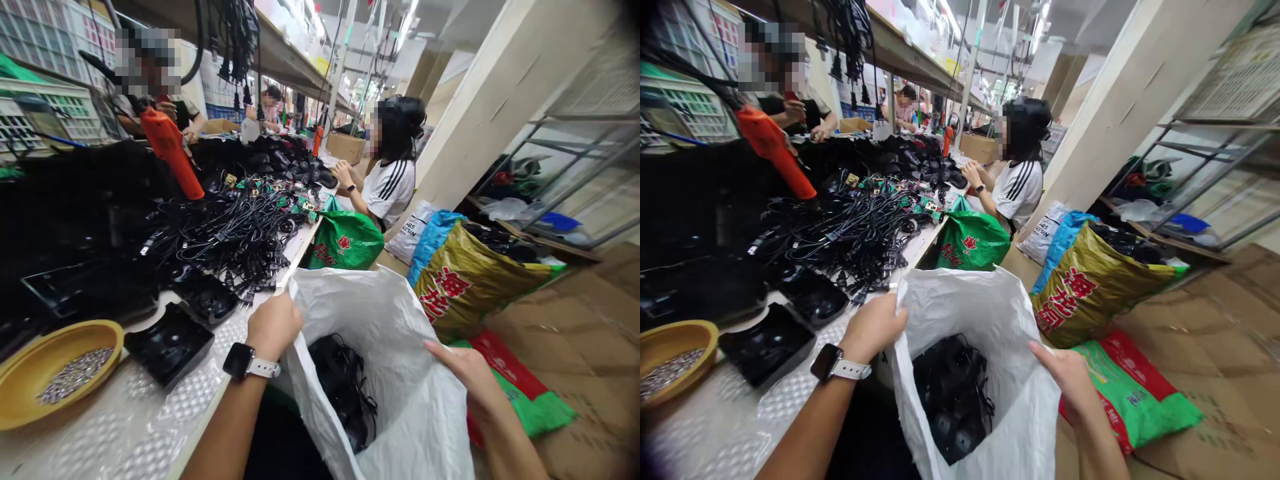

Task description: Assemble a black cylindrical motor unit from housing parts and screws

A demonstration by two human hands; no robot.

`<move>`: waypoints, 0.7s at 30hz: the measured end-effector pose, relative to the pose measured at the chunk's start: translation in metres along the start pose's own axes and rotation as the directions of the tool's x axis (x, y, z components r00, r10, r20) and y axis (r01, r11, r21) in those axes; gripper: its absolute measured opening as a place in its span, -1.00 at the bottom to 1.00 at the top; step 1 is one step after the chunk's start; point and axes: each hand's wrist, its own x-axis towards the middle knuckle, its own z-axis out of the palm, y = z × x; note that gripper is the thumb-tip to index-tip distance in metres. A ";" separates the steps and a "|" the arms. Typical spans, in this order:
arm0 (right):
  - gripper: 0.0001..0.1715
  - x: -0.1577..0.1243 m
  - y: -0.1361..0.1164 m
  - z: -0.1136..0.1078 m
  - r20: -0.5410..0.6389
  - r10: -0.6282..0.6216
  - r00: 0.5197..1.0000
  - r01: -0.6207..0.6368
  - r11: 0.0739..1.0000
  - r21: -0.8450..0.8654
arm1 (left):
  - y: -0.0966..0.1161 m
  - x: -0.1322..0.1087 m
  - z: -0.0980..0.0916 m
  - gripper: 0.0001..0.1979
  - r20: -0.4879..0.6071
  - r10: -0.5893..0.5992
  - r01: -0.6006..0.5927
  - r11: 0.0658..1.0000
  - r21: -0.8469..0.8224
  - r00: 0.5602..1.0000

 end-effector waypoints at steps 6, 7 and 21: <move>-0.57 0.032 -0.022 0.002 -0.218 -0.004 0.976 0.035 0.990 0.137 | -0.033 -0.032 -0.014 -0.66 0.005 0.024 -0.022 0.970 -0.243 1.000; -0.60 0.038 -0.028 0.003 -0.229 -0.016 0.973 0.050 0.988 0.145 | -0.039 -0.042 -0.016 -0.66 0.006 0.021 -0.019 0.964 -0.267 1.000; -0.74 0.050 -0.023 -0.009 -0.212 0.033 0.977 -0.011 0.994 0.105 | -0.054 -0.072 0.011 -0.39 0.167 -0.180 0.245 0.695 -0.676 0.969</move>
